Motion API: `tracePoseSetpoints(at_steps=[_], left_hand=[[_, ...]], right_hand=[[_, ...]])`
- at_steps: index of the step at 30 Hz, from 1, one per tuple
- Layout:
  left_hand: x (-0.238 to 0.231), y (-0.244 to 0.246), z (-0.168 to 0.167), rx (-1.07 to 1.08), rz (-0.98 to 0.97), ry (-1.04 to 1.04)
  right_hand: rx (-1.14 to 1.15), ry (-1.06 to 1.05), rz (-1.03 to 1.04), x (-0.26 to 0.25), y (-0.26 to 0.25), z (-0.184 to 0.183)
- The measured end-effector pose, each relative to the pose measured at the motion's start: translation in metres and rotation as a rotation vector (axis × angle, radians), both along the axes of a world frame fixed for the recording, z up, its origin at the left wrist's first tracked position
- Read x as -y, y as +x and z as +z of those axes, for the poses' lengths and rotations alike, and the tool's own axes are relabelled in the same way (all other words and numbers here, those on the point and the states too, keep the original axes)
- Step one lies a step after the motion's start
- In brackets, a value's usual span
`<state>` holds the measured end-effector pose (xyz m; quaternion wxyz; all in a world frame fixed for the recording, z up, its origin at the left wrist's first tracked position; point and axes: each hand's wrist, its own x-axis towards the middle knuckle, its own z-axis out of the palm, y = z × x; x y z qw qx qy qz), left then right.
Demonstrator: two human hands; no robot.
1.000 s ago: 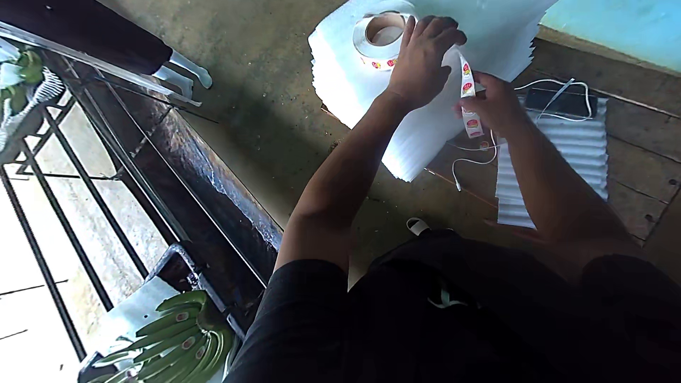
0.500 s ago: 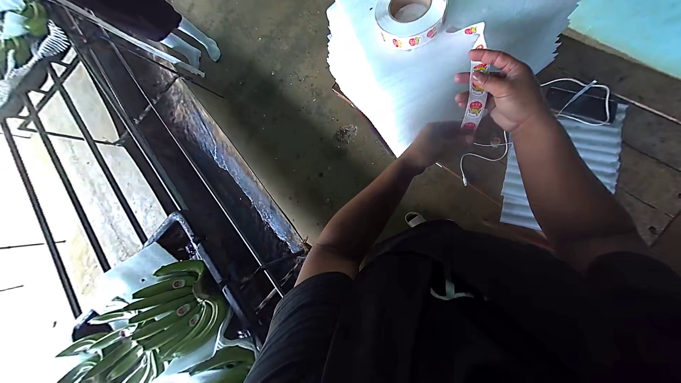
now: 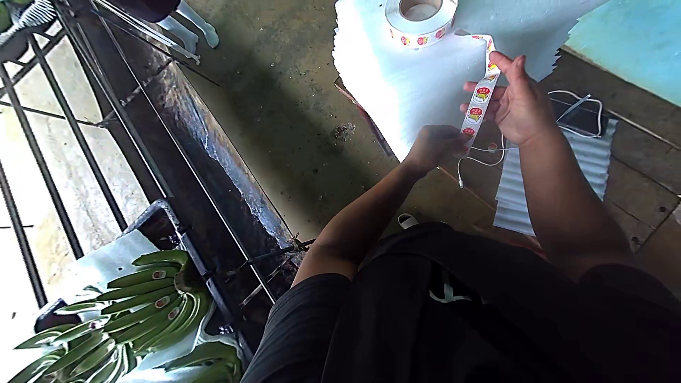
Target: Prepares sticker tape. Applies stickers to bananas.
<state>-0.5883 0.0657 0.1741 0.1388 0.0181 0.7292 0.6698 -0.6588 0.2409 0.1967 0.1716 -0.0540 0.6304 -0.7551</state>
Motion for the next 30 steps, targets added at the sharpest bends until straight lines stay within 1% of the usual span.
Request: tracePoseSetpoints(at_steps=[6,8,9,11,13,15,16,17,19,21,23,27,30], left_hand=[[-0.004,0.003,-0.006,0.037,-0.028,0.041],[-0.002,-0.002,-0.008,0.017,-0.028,0.069],[-0.002,-0.006,-0.007,-0.002,-0.011,0.044],[-0.003,-0.018,0.000,-0.097,0.046,-0.078],[-0.005,-0.036,0.011,-0.255,0.075,-0.269],[-0.007,-0.062,0.021,-0.455,0.038,-0.473],[-0.008,-0.077,0.025,-0.539,-0.010,-0.566],[-0.009,-0.090,0.031,-0.579,-0.089,-0.671],[-0.011,-0.113,0.045,-0.591,-0.277,-0.871],[-0.012,-0.132,0.053,-0.591,-0.424,-1.003],[-0.012,-0.145,0.059,-0.588,-0.502,-1.045],[-0.011,-0.151,0.061,-0.576,-0.563,-1.007],[-0.010,-0.149,0.055,-0.604,-0.534,-0.993]], right_hand=[[-0.088,0.109,0.005,0.002,0.008,-0.008],[-0.085,0.122,0.009,0.001,0.009,-0.010],[-0.088,0.125,0.015,0.000,0.009,-0.012],[-0.096,0.168,0.020,-0.003,0.008,-0.016],[-0.067,0.195,0.014,-0.005,0.008,-0.015],[-0.032,0.204,0.033,-0.008,0.010,-0.013],[-0.030,0.208,0.054,-0.009,0.010,-0.013],[-0.024,0.212,0.075,-0.011,0.010,-0.013],[-0.018,0.233,0.105,-0.015,0.009,-0.012],[-0.027,0.276,0.105,-0.019,0.008,-0.009],[-0.038,0.306,0.122,-0.024,0.007,-0.007],[-0.031,0.322,0.124,-0.030,0.005,-0.007],[-0.037,0.295,0.138,-0.032,0.006,-0.007]])
